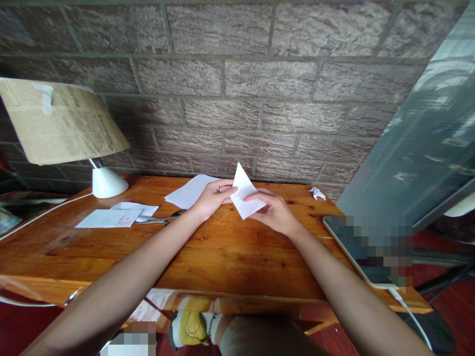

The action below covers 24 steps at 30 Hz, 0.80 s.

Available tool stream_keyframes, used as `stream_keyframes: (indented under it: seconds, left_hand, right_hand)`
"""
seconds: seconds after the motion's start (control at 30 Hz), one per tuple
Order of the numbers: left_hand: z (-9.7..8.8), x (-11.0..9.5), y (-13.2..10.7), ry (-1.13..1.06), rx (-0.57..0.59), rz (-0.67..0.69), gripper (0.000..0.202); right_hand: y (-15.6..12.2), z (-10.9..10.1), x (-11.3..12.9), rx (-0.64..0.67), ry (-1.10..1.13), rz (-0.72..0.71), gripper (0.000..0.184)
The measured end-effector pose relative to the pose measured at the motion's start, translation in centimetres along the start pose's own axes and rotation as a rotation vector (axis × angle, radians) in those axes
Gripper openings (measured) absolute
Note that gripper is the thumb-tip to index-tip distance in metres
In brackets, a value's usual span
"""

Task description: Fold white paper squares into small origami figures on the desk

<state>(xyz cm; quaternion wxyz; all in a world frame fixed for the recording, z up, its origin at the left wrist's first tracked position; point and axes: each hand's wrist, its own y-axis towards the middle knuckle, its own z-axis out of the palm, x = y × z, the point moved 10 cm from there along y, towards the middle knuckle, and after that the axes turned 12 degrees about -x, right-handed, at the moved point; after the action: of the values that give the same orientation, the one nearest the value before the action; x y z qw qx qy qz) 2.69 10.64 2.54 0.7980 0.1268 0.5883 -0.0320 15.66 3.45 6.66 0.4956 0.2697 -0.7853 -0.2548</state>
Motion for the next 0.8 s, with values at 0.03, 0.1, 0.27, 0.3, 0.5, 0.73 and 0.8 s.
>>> stream_keyframes:
  seconds: [0.03,0.1,0.27,0.3,0.5,0.73,0.8]
  left_hand:
    - [-0.1,-0.1,0.0,-0.001,-0.007,0.006,0.045]
    - [-0.1,-0.1,0.0,-0.005,-0.007,0.009,0.044]
    - [0.6,-0.1,-0.3,0.001,0.042,-0.016,0.047]
    - [0.8,0.0,-0.4,0.014,0.059,-0.018,0.047]
    - [2.0,0.7,-0.9,0.083,0.179,-0.036,0.05]
    - [1.5,1.3,-0.6,0.027,0.128,-0.092,0.048]
    - [1.5,1.1,-0.5,0.022,0.116,-0.077,0.046]
  right_hand:
    - [0.0,0.2,-0.1,0.008,-0.007,0.006,0.028]
    - [-0.1,0.4,-0.2,0.006,-0.005,0.017,0.026]
    - [0.0,-0.2,-1.1,-0.086,0.066,0.129,0.024]
    - [0.0,-0.4,-1.5,-0.114,0.066,0.172,0.026]
    - [-0.3,-1.4,-3.8,-0.281,0.16,0.425,0.035]
    - [-0.4,-1.5,-4.7,-0.364,0.298,0.467,0.034]
    - [-0.4,-1.4,-4.9,-0.37,0.329,0.472,0.034]
